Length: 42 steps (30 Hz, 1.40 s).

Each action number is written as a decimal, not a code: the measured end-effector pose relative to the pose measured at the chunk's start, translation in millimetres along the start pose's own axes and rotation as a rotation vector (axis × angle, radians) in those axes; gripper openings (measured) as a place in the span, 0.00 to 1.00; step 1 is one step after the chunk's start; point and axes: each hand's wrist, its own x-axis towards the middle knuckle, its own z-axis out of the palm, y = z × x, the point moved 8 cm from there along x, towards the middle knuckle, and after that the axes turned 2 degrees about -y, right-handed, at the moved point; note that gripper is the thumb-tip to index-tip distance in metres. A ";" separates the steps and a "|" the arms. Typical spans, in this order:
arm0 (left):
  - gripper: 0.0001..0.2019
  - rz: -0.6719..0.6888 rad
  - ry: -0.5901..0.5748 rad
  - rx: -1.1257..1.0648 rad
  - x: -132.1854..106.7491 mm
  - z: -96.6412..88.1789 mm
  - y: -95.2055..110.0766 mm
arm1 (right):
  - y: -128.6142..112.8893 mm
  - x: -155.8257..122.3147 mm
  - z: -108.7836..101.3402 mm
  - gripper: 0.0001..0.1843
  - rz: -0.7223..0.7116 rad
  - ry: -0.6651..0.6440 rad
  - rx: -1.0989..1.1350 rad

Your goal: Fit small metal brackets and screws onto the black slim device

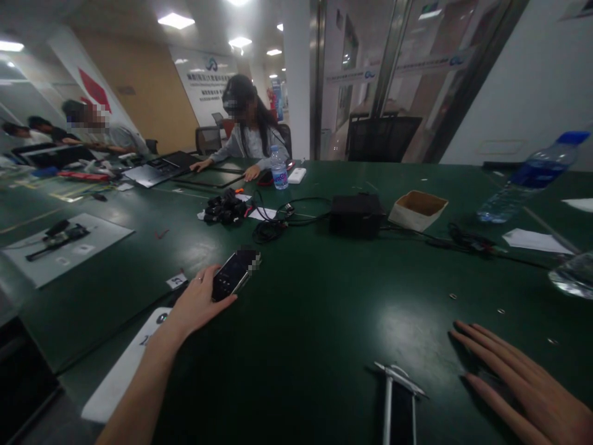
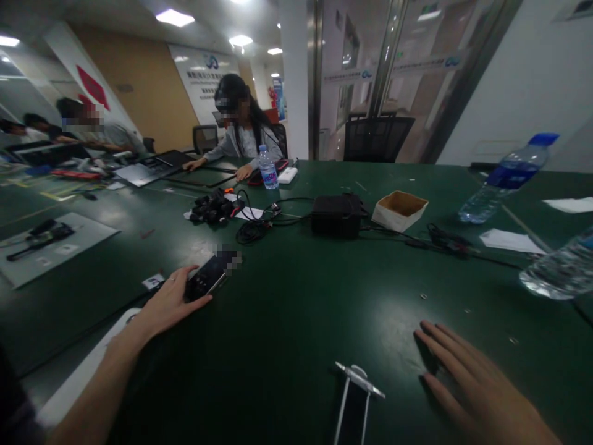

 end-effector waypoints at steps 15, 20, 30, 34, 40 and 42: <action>0.24 0.192 -0.141 -0.104 -12.1 3.5 9.1 | 5.1 -4.0 3.8 0.31 -0.091 0.068 -0.037; 0.22 0.197 -0.144 -0.072 -10.8 6.9 8.1 | 4.9 -6.1 2.8 0.29 -0.114 0.063 -0.043; 0.37 0.139 0.078 0.049 -11.6 -6.2 13.9 | -24.1 -2.1 -15.2 0.34 0.018 -0.012 -0.036; 0.32 0.334 0.129 0.006 -25.8 -12.7 70.6 | -37.2 5.5 -29.0 0.40 0.099 0.071 -0.149; 0.27 0.750 0.139 -0.174 -72.2 -21.9 177.5 | -12.5 33.3 -27.7 0.38 0.296 0.137 -0.288; 0.23 0.819 0.152 -0.259 -79.5 -22.8 202.6 | -13.1 42.4 -20.1 0.35 0.255 0.057 -0.247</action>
